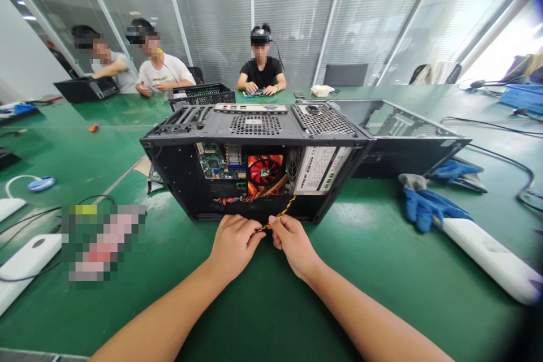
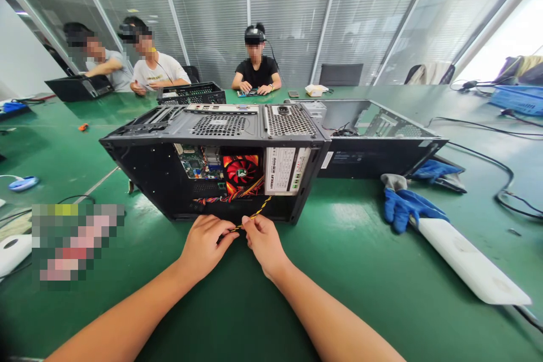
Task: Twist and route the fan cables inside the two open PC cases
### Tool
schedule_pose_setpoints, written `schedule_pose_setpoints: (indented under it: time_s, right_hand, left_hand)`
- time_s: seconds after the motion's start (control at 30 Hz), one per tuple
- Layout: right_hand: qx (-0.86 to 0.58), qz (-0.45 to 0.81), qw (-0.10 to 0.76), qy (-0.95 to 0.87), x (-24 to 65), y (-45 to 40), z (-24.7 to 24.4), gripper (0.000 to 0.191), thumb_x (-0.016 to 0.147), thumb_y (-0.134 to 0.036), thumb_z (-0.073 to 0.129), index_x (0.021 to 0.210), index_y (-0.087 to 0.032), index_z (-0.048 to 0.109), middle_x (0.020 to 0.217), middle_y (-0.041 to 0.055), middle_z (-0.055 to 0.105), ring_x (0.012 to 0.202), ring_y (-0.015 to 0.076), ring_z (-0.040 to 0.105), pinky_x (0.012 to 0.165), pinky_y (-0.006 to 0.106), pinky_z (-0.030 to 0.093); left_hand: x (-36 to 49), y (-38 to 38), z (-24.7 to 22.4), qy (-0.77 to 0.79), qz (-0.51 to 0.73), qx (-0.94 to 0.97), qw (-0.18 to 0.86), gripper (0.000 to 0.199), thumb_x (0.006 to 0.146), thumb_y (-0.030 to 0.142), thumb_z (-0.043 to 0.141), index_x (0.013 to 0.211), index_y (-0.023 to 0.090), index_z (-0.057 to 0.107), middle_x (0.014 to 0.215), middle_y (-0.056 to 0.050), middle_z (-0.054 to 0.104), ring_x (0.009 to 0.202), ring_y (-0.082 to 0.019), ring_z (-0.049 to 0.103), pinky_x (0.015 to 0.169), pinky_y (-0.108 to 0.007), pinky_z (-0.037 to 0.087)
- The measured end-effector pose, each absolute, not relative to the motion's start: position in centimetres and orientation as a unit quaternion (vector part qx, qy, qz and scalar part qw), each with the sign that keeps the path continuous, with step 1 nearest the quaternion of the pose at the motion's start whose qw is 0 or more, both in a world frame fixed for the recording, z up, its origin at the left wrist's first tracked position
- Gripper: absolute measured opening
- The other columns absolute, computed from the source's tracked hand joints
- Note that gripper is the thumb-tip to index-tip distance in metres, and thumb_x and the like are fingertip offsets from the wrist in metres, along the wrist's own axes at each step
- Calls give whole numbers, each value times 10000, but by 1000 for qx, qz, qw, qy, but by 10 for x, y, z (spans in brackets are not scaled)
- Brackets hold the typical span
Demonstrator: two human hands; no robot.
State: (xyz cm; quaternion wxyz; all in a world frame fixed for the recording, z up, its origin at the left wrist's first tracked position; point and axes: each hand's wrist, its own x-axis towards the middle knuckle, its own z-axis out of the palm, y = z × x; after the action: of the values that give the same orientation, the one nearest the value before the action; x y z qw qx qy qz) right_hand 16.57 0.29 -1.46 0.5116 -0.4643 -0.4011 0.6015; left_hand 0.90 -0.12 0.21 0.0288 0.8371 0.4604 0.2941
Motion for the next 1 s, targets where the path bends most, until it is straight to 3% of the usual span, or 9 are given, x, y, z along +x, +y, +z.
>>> schedule_pose_setpoints:
  time_s: [0.4,0.73,1.0]
  right_hand:
    - [-478,606,519,-367,161,7,-18,432,730,-567,663,637,-165,532,423,-88,360,384,48,273,401,222,201]
    - [-498,598,535,-329,156,12,-17,411,704,-520,687,605,-182,475,445,-93,353,374,37,273,378,205,185]
    - [-512,601,524,-319,156,17,-20,415,664,-528,705,592,-173,500,429,-94,348,361,37,266,360,205,178]
  left_hand:
    - [16,-2,9,479,212,852,1,207,949,204,450,832,194,620,761,-24,655,801,-201,551,743,-355,331]
    - [13,3,8,458,186,866,-80,126,907,308,584,870,210,655,831,-27,667,851,-218,531,737,-359,322]
    - [19,2,13,477,137,862,-105,175,935,259,515,832,203,646,772,-36,638,815,-219,551,705,-359,340]
